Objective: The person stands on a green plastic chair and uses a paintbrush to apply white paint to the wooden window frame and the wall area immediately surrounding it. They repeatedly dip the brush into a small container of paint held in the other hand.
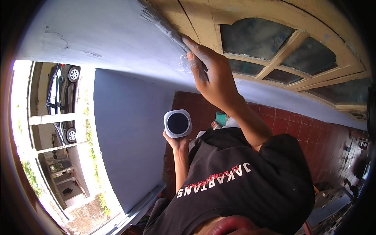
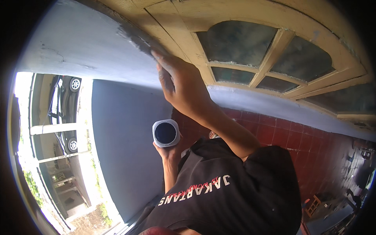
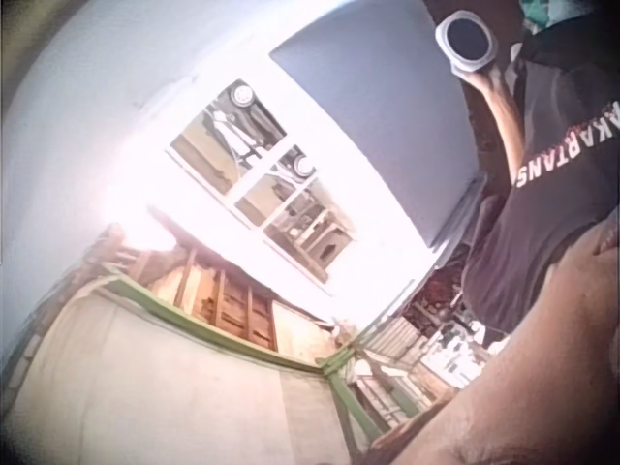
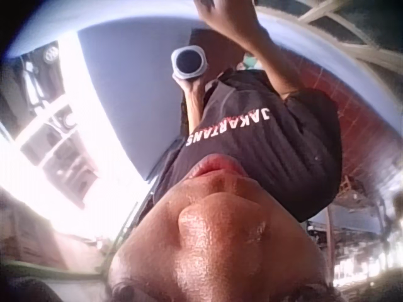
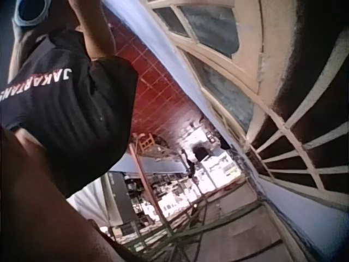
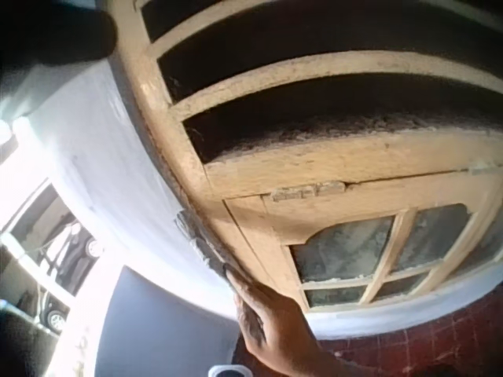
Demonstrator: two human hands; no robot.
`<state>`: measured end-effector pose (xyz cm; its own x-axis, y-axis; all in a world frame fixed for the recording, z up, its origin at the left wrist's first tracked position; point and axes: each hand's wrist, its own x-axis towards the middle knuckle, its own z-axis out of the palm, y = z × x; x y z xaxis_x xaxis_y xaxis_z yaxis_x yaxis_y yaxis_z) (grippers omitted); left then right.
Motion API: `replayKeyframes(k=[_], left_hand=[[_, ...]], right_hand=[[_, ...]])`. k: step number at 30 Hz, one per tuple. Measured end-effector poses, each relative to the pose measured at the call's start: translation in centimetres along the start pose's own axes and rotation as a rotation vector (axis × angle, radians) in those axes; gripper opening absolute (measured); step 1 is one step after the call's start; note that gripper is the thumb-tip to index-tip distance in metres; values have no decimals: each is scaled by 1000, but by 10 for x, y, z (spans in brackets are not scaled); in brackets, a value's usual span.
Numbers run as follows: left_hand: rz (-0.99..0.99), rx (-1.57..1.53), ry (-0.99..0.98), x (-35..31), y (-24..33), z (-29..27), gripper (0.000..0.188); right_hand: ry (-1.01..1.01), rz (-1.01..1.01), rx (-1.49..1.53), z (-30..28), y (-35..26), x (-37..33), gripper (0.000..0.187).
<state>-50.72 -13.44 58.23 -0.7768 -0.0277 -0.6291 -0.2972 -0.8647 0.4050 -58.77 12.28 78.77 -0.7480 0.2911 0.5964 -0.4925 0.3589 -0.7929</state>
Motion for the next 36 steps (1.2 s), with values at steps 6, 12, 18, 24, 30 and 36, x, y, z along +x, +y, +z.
replayKeyframes(k=[6, 12, 18, 24, 30, 36], left_hand=[[64, 48, -19, 10, 2, -10, 45], [11, 38, -145, 22, 6, -34, 51], [3, 47, -107, 17, 3, -31, 52], [-9, 27, -144, 25, 5, -44, 52], [-37, 27, -125, 19, 6, -30, 50], [-65, -33, -129, 19, 6, -33, 51]], right_hand=[[30, 10, -61, 16, 31, -32, 35], [-5, 138, -65, 10, 22, -44, 38], [-7, 148, -46, 15, 26, -42, 37], [-51, 140, -62, 13, 14, -34, 35], [-48, 168, 1, -1, -13, -22, 34], [-38, 81, -8, -2, -21, -5, 33]])
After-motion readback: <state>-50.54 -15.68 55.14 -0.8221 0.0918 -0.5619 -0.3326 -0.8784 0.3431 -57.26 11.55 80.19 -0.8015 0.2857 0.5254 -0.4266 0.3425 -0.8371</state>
